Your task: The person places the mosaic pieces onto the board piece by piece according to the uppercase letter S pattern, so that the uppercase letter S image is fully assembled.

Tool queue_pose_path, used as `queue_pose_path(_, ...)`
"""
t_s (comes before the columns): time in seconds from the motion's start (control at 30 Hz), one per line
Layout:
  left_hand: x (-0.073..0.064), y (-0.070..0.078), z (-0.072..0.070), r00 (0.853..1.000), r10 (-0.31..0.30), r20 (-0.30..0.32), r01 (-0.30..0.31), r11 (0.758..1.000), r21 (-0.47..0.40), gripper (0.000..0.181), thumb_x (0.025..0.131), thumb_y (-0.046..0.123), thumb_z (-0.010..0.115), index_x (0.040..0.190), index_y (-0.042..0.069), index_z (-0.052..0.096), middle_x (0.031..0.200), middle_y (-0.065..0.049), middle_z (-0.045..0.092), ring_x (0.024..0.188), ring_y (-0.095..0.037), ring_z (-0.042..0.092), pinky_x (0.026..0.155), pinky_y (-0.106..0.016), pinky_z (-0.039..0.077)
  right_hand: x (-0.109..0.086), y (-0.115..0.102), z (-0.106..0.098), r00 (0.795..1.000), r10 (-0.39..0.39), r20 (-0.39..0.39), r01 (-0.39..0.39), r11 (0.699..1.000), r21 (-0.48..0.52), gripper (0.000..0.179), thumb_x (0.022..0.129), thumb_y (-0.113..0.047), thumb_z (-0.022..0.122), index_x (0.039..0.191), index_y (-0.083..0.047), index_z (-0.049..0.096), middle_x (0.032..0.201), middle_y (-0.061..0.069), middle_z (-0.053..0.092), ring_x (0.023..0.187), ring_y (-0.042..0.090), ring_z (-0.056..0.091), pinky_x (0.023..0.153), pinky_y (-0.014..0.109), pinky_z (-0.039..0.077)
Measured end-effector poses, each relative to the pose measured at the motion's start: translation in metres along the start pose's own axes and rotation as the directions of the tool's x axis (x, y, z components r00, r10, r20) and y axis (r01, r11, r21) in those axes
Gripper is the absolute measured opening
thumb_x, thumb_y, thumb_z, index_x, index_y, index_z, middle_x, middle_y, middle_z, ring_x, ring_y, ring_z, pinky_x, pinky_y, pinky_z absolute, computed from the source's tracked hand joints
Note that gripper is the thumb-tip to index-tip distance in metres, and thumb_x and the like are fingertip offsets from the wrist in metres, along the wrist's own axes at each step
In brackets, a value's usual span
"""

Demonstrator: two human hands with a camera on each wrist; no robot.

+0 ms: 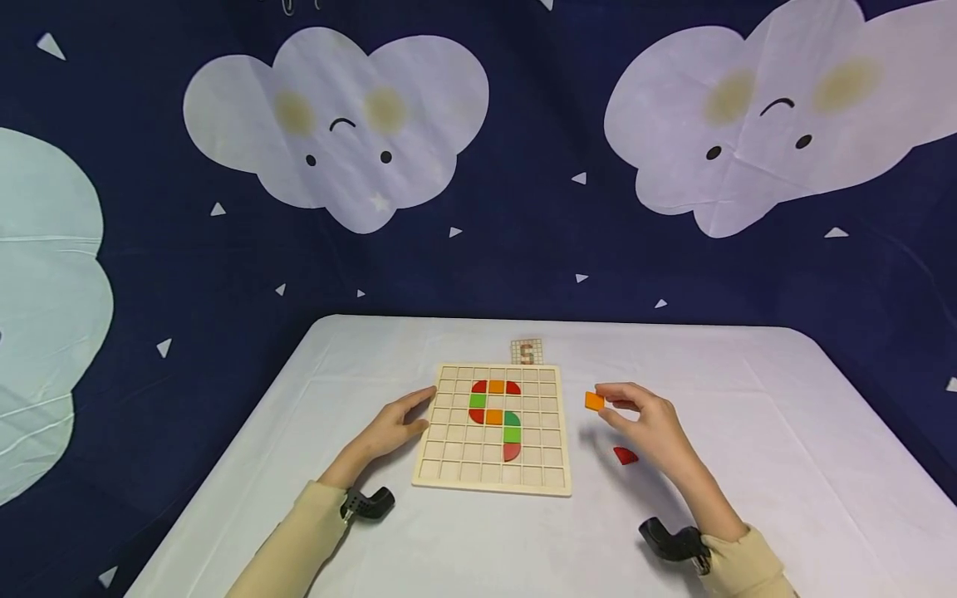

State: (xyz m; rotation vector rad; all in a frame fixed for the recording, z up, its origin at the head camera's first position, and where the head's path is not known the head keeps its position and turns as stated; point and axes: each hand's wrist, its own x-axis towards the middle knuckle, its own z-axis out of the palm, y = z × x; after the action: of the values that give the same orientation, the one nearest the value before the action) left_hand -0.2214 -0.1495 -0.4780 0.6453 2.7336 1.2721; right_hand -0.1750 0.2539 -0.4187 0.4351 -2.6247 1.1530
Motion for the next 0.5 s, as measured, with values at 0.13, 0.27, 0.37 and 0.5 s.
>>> queue_pose_path(0.13,0.000,0.000,0.000,1.000,0.002,-0.002,-0.002,1.000,0.004,0.057,0.090,0.003,0.057,0.142,-0.002,0.037,0.146,-0.016,0.037,0.136,-0.030,0.030,0.111,-0.043,0.025,0.007,-0.008,0.015,1.000,-0.002,0.025,0.002,1.000,0.026,0.034,0.087,-0.019,0.070,0.118,-0.008,0.065,0.112,0.005,0.066,0.100,0.025,0.062,0.083,0.043,0.052)
queue_pose_path(0.27,0.000,0.001,0.000,1.000,-0.004,-0.003,0.004,1.000,0.006,0.057,0.090,0.003,0.057,0.143,-0.002,0.037,0.146,-0.016,0.037,0.136,-0.029,0.030,0.111,-0.042,0.024,0.014,-0.018,0.032,0.999,-0.025,0.041,0.022,0.997,0.070,0.033,0.086,-0.015,0.070,0.117,-0.007,0.065,0.111,0.007,0.066,0.099,0.028,0.062,0.083,0.050,0.051)
queue_pose_path(0.37,0.001,0.001,0.000,1.000,-0.004,-0.003,0.004,1.000,0.003,0.057,0.090,0.003,0.057,0.143,-0.002,0.037,0.146,-0.016,0.037,0.136,-0.029,0.030,0.111,-0.042,0.024,0.018,-0.026,0.044,0.997,-0.057,0.043,0.052,0.994,0.100,0.032,0.085,-0.012,0.071,0.115,-0.007,0.066,0.109,0.006,0.067,0.098,0.028,0.063,0.083,0.050,0.051)
queue_pose_path(0.5,0.000,-0.001,0.000,1.000,0.000,0.002,0.000,1.000,-0.004,0.057,0.090,0.004,0.057,0.143,-0.002,0.036,0.146,-0.016,0.037,0.136,-0.030,0.030,0.111,-0.043,0.024,0.020,-0.036,0.061,0.993,-0.102,0.056,0.094,0.986,0.136,0.030,0.083,-0.009,0.072,0.113,-0.006,0.067,0.106,0.005,0.068,0.096,0.028,0.064,0.083,0.050,0.051)
